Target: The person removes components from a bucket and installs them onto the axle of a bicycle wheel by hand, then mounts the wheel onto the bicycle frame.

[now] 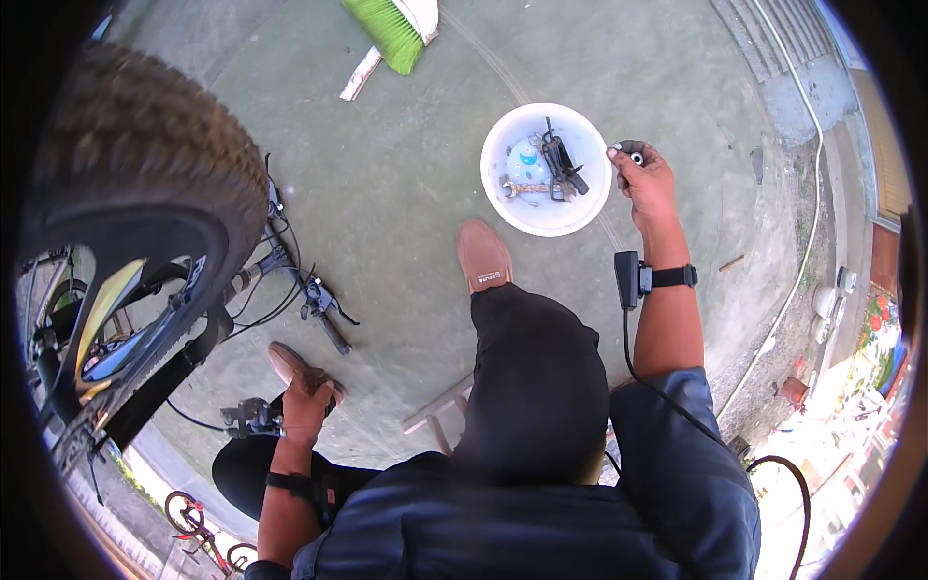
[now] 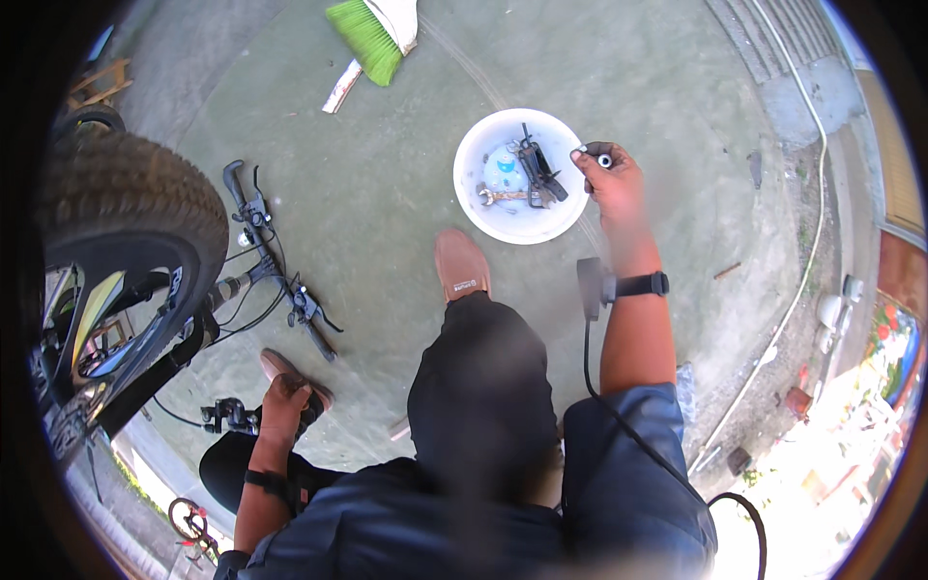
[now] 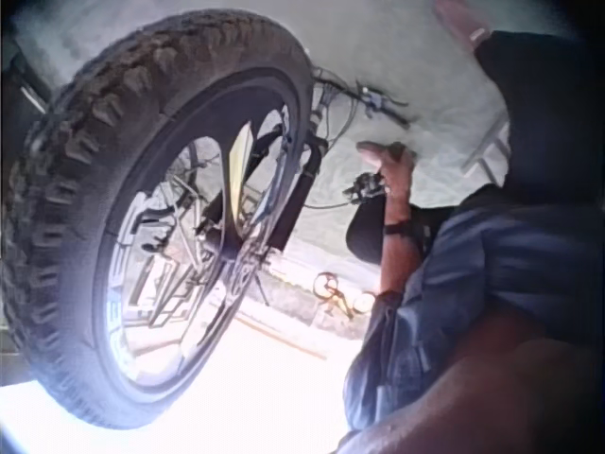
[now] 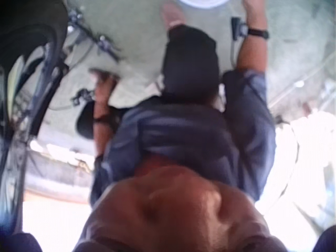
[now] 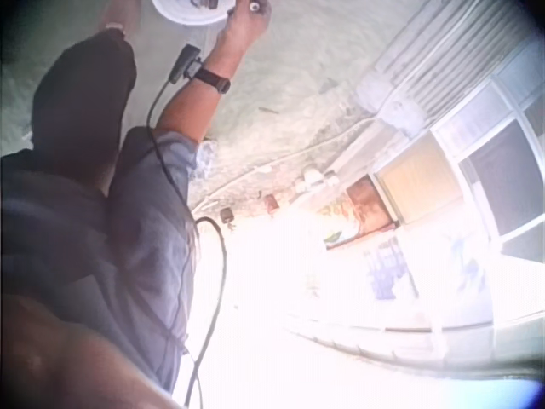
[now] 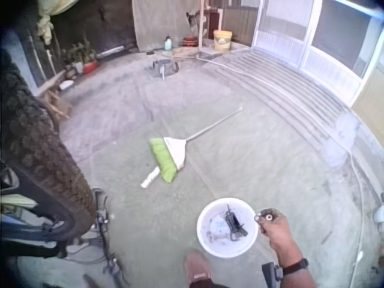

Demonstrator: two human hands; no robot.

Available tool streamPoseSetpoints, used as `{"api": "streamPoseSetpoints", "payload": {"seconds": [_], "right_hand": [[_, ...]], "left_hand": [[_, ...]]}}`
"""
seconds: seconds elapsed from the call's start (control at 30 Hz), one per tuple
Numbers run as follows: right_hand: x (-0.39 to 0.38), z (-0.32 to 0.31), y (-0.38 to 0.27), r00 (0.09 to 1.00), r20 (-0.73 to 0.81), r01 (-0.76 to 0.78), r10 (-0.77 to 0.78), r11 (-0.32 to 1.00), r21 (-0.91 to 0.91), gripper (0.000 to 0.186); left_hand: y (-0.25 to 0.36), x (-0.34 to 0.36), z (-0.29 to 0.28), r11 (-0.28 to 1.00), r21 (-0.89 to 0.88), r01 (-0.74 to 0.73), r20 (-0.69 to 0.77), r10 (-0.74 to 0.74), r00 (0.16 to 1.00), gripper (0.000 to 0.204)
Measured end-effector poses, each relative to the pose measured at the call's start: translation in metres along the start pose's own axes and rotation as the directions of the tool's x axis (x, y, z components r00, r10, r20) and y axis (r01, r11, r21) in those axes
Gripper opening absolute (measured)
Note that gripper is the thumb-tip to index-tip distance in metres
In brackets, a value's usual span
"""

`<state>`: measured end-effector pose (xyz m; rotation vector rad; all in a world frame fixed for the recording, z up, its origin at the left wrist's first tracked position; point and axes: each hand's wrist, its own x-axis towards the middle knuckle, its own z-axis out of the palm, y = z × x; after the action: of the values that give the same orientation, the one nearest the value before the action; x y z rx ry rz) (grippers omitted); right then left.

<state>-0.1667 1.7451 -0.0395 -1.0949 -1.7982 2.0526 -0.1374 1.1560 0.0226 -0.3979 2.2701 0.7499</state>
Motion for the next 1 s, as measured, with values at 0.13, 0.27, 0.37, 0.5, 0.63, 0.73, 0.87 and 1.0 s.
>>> {"api": "streamPoseSetpoints", "payload": {"seconds": [0.13,0.27,0.37,0.5,0.63,0.73,0.87,1.0], "right_hand": [[-0.051,-0.005,-0.046,0.996,0.038,0.082,-0.081,0.997,-0.013,0.026],[-0.113,-0.006,-0.104,0.984,0.101,0.152,-0.149,0.988,-0.018,0.026],[-0.164,0.006,-0.156,0.921,0.264,0.312,-0.286,0.948,-0.063,0.027],[-0.227,0.05,-0.196,0.749,0.565,0.468,-0.346,0.88,-0.081,0.022],[-0.295,0.115,-0.189,0.485,0.829,0.628,-0.278,0.771,-0.109,0.022],[-0.328,0.168,-0.155,0.269,0.934,0.751,-0.234,0.659,-0.051,0.021],[-0.36,0.223,-0.111,0.191,0.967,0.808,-0.166,0.586,-0.059,0.023],[-0.4,0.257,-0.087,0.188,0.969,0.882,-0.159,0.461,-0.095,0.023]], "left_hand": [[0.013,-0.02,0.004,0.984,-0.178,-0.022,0.02,0.026,0.999,0.03],[0.01,-0.039,0.013,0.95,-0.285,-0.13,-0.036,0.125,0.991,0.03],[0.004,-0.055,0.009,0.971,-0.174,-0.164,-0.072,0.153,0.986,0.028],[-0.001,-0.078,0.003,0.993,0.039,-0.107,0.256,0.094,0.962,0.027],[0.014,-0.099,0.005,0.926,-0.373,-0.053,0.481,0.242,0.843,0.026],[0.022,-0.11,0.001,0.722,-0.691,0.04,0.496,0.432,0.753,0.041],[0.005,-0.109,-0.003,0.382,-0.894,0.233,0.433,0.605,0.668,0.052],[0.016,-0.129,-0.016,0.136,-0.938,0.319,0.342,0.511,0.789,0.05]]}}
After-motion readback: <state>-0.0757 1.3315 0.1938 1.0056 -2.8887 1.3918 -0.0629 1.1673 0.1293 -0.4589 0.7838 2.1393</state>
